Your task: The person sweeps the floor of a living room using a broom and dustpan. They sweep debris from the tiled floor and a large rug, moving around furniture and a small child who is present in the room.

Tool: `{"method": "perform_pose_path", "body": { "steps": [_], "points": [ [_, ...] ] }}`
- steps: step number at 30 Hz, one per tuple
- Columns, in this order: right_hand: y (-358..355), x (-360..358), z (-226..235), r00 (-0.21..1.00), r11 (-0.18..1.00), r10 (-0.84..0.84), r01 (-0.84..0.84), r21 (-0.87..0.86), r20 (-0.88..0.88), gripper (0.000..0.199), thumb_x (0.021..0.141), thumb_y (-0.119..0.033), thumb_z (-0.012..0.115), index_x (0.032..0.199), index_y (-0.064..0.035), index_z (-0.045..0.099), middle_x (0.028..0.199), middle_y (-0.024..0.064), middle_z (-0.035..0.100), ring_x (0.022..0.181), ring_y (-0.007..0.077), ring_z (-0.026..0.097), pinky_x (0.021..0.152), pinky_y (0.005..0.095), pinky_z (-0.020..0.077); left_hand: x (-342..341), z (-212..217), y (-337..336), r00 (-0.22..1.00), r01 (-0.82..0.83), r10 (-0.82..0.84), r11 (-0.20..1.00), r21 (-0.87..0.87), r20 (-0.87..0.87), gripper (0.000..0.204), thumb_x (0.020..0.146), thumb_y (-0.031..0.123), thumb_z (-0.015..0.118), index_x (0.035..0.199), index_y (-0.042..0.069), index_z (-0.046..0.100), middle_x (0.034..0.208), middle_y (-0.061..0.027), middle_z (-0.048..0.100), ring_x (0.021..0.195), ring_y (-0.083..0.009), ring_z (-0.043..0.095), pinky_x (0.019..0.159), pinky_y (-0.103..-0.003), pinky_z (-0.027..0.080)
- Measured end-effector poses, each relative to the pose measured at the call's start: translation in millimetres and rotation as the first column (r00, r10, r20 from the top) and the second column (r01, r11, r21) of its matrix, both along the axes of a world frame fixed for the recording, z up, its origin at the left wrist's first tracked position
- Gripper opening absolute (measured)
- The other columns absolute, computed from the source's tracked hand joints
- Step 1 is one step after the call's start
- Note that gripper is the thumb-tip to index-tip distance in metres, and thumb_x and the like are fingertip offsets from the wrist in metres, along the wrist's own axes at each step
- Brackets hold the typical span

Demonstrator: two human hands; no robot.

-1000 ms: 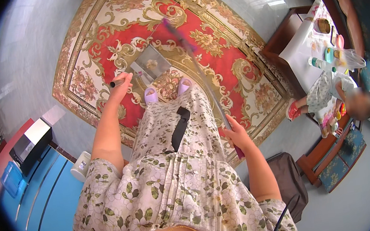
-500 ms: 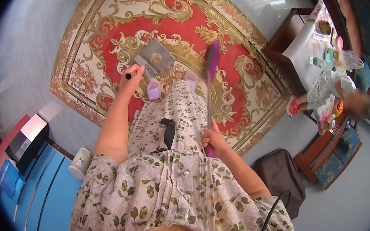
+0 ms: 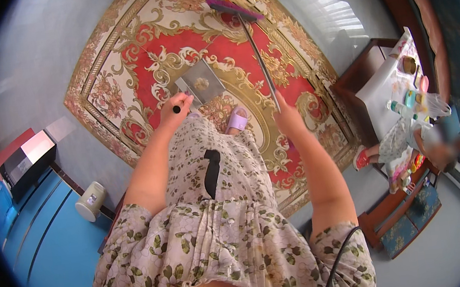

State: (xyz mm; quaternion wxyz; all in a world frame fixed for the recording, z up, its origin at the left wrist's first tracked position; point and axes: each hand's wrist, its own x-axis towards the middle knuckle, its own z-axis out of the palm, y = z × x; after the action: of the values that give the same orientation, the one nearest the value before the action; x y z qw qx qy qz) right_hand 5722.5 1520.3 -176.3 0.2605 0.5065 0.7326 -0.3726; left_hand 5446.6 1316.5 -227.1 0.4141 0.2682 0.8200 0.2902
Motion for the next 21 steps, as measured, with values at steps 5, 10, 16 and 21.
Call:
{"method": "perform_pose_path", "body": {
  "steps": [5, 10, 16, 21],
  "points": [
    [52, -60, -52, 0.968, 0.971, 0.223, -0.231, 0.064, 0.114, 0.062, 0.087, -0.017, 0.042, 0.143, -0.03, 0.022, 0.096, 0.0238, 0.064, 0.09, 0.0389, 0.063, 0.079, 0.0484, 0.0486, 4, 19, 9, 0.985, -0.105, 0.108, 0.994, -0.023, 0.136, 0.026, 0.09, 0.029, 0.058, 0.078, 0.006, 0.06, 0.059, -0.0019, 0.054, 0.059, -0.0117, 0.056, 0.058, -0.028, 0.042],
    [-33, 60, -44, 0.954, 0.961, 0.267, -0.255, -0.103, 0.133, 0.068, 0.083, -0.012, 0.045, 0.144, -0.0308, 0.021, 0.092, 0.0243, 0.064, 0.09, 0.0379, 0.063, 0.078, 0.0477, 0.0487, 2, -21, -2, 0.997, -0.011, 0.018, 0.996, 0.094, -0.077, 0.031, 0.088, 0.029, 0.06, 0.071, 0.005, 0.052, 0.057, -0.0041, 0.046, 0.048, -0.0149, 0.053, 0.05, -0.032, 0.04],
    [-26, 128, 77, 0.915, 0.801, -0.394, 0.385, -0.458, 0.081, 0.062, 0.083, -0.009, 0.052, 0.141, -0.0232, 0.035, 0.077, 0.0181, 0.062, 0.064, 0.0269, 0.061, 0.062, 0.038, 0.0481, -6, -5, 0, 1.0, -0.027, 0.028, 0.996, -0.086, 0.01, 0.028, 0.089, 0.03, 0.059, 0.078, 0.004, 0.059, 0.064, -0.0022, 0.053, 0.061, -0.0122, 0.059, 0.06, -0.028, 0.045],
    [-10, 145, 0, 0.807, 0.817, -0.572, 0.546, -0.183, -0.146, 0.062, 0.085, -0.005, 0.05, 0.142, -0.0198, 0.03, 0.072, 0.0074, 0.055, 0.047, 0.0136, 0.048, 0.042, 0.0284, 0.0395, -8, -17, 10, 1.0, -0.004, 0.004, 0.999, -0.048, 0.001, 0.029, 0.088, 0.032, 0.059, 0.077, 0.005, 0.058, 0.065, -0.0039, 0.053, 0.061, -0.0156, 0.057, 0.06, -0.031, 0.044]
  ]
}}
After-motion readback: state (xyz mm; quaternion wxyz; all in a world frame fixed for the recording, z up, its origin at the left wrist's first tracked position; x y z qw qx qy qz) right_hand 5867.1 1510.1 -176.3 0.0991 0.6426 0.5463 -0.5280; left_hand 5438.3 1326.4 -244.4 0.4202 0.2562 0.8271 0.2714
